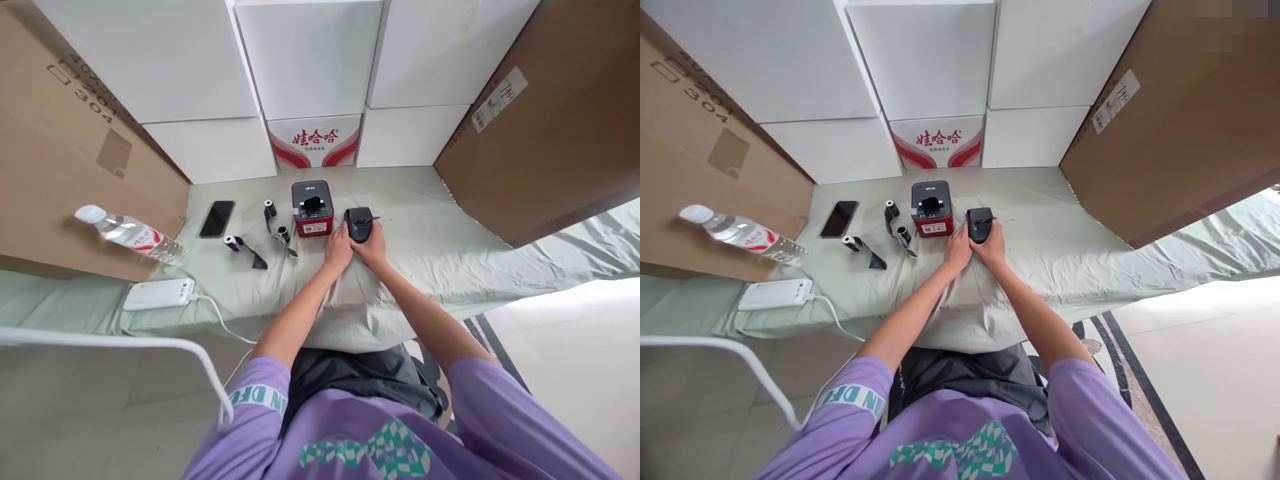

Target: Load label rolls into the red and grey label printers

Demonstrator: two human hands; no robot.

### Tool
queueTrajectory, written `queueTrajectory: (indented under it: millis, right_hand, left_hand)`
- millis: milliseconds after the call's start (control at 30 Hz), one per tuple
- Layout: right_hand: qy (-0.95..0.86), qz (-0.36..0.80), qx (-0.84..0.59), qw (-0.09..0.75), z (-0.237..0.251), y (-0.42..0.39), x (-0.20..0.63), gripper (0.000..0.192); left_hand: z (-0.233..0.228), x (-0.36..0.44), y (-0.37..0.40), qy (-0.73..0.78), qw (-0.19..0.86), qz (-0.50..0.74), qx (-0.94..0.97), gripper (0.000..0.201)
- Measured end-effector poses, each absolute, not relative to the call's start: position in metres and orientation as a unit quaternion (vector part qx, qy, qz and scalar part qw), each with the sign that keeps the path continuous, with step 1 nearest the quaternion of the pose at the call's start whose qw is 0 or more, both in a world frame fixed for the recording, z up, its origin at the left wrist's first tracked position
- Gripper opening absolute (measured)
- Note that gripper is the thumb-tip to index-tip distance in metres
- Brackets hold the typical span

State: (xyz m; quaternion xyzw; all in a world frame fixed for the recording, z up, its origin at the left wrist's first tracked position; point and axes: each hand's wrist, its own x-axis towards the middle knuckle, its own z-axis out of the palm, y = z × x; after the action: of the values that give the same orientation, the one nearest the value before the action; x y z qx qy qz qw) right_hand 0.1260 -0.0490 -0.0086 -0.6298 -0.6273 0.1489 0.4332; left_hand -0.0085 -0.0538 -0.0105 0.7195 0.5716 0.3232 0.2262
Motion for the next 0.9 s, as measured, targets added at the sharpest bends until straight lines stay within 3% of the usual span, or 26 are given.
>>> queueTrajectory:
  millis: [233, 367, 700, 900]
  right_hand:
    - [-0.627, 0.149, -0.621, 0.447, -0.02, -0.038, 0.129, 0.102]
    - [-0.633, 0.146, -0.604, 0.461, -0.024, -0.036, 0.13, 0.097]
    - [-0.638, 0.152, -0.602, 0.456, -0.029, -0.032, 0.13, 0.109]
    - [-0.639, 0.153, -0.591, 0.467, -0.026, -0.034, 0.128, 0.101]
  left_hand:
    - [0.0, -0.002, -0.053, 0.617, 0.174, 0.267, 0.719, 0.07]
    - [0.003, -0.002, -0.054, 0.634, 0.152, 0.244, 0.718, 0.07]
    - [-0.001, -0.003, -0.053, 0.635, 0.132, 0.249, 0.72, 0.067]
    - [0.001, -0.003, -0.052, 0.635, 0.135, 0.248, 0.719, 0.068]
